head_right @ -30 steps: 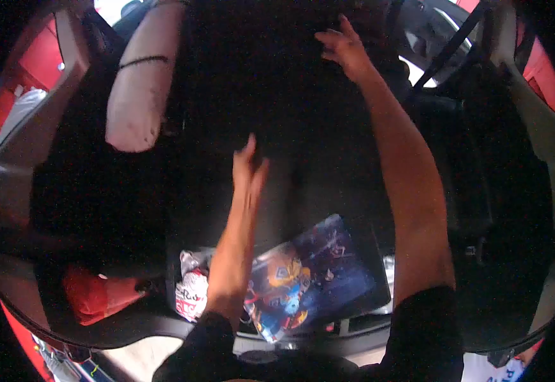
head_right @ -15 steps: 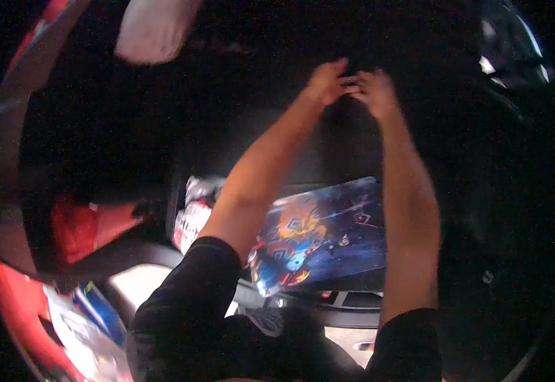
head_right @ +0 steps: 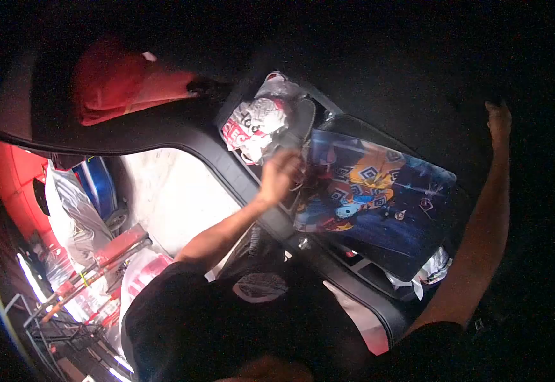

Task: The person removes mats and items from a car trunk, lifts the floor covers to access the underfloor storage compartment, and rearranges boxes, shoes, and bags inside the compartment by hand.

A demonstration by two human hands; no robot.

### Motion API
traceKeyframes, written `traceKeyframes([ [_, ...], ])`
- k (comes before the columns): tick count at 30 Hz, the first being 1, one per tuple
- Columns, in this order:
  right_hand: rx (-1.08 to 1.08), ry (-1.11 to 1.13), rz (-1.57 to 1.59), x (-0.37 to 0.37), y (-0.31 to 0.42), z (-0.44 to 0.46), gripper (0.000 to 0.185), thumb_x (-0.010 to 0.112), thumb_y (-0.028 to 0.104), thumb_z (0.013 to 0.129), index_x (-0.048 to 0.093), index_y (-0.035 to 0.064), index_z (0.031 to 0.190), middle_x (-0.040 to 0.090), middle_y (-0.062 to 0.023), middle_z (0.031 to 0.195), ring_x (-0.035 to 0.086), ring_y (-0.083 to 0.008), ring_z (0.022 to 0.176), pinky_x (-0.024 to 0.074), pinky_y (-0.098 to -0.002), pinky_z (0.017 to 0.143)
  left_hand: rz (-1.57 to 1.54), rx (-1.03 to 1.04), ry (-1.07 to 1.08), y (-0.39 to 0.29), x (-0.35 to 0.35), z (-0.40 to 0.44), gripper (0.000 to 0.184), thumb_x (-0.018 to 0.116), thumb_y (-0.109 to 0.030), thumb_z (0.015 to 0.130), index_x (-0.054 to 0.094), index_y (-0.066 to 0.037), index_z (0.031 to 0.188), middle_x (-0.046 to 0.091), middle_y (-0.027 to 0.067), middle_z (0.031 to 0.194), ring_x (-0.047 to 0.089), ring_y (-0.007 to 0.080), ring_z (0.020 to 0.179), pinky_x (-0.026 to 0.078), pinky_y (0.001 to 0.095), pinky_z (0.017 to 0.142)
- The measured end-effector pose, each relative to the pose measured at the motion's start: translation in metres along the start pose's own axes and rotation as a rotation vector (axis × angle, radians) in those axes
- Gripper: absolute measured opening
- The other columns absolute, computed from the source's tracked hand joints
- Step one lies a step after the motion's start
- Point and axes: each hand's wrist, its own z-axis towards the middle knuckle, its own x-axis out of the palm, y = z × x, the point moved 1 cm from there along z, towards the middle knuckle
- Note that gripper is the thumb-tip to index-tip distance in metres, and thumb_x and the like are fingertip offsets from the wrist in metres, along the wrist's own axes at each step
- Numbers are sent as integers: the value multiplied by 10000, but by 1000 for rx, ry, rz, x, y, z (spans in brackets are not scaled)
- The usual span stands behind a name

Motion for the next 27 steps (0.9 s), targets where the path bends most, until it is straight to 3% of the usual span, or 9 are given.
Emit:
traceKeyframes([
  [4, 61, 82, 187, -20, 26, -35, 670, 658, 342, 967, 455, -5, 1503, 633, -275, 1302, 633, -426, 1150, 483, -515, 1052, 40, 419, -480, -27, -117, 53, 455, 631, -91, 993, 477, 35, 1402, 675, 147, 1190, 659, 228, 1033, 527, 365, 893],
  [7, -358, -380, -383, 78, -64, -8, 669, 660, 330, 962, 446, 37, 1524, 641, -252, 1300, 627, -408, 1177, 469, -519, 1065, 109, 846, -567, -110, -130, 78, 546, 657, -96, 975, 426, 37, 1452, 653, 190, 1257, 627, 271, 1143, 477, 380, 1003],
  [9, -69, -205, -68, 25, 81, -74, 635, 665, 289, 955, 467, 70, 1517, 598, -225, 1378, 584, -379, 1255, 447, -495, 1095, 283, 1048, -666, -131, -137, 109, 495, 686, -160, 964, 500, 41, 1377, 680, 196, 1176, 656, 286, 1088, 495, 380, 960],
  [10, 87, -152, 69, -11, 170, -113, 621, 667, 268, 952, 477, 86, 1514, 577, -211, 1417, 562, -364, 1294, 436, -484, 1110, 371, 1003, -651, -140, -142, 119, 418, 706, -237, 952, 575, 36, 1240, 698, 189, 1047, 683, 300, 978, 518, 394, 872],
  [15, -453, 121, 299, -7, 367, -191, 609, 691, 145, 907, 508, 128, 1488, 498, -206, 1491, 485, -375, 1374, 404, -430, 1155, 684, 993, -835, -154, -173, 180, 565, 734, -523, 899, 662, -10, 673, 636, 183, 571, 659, 412, 565, 488, 480, 530],
  [20, -497, 367, -16, 44, 402, -249, 628, 657, 168, 930, 467, 181, 1529, 416, -190, 1576, 340, -380, 1484, 314, -451, 1222, 859, 735, -509, -159, -200, 154, 505, 717, -462, 916, 682, 32, 818, 685, 217, 711, 677, 446, 693, 512, 464, 613],
  [23, -534, 402, -140, 47, 391, -269, 618, 647, 177, 941, 466, 185, 1532, 373, -188, 1606, 313, -386, 1500, 307, -467, 1224, 679, 957, -289, -132, -212, 100, 387, 689, -345, 928, 692, 39, 970, 717, 245, 896, 693, 437, 858, 539, 453, 746],
  [25, -496, 491, -75, 44, 379, -262, 603, 631, 191, 962, 457, 184, 1540, 315, -186, 1644, 293, -386, 1516, 302, -495, 1225, 507, 783, -264, -70, -218, 80, 296, 641, -234, 934, 689, 25, 1069, 708, 247, 985, 668, 450, 943, 533, 477, 834],
  [27, -523, 387, 31, 51, 378, -273, 580, 617, 161, 948, 483, 140, 1512, 432, -204, 1557, 398, -396, 1439, 377, -487, 1171, 791, 583, -345, -2, -227, 84, 453, 679, -282, 924, 620, -29, 1296, 655, 269, 1227, 626, 461, 1124, 518, 491, 937],
])
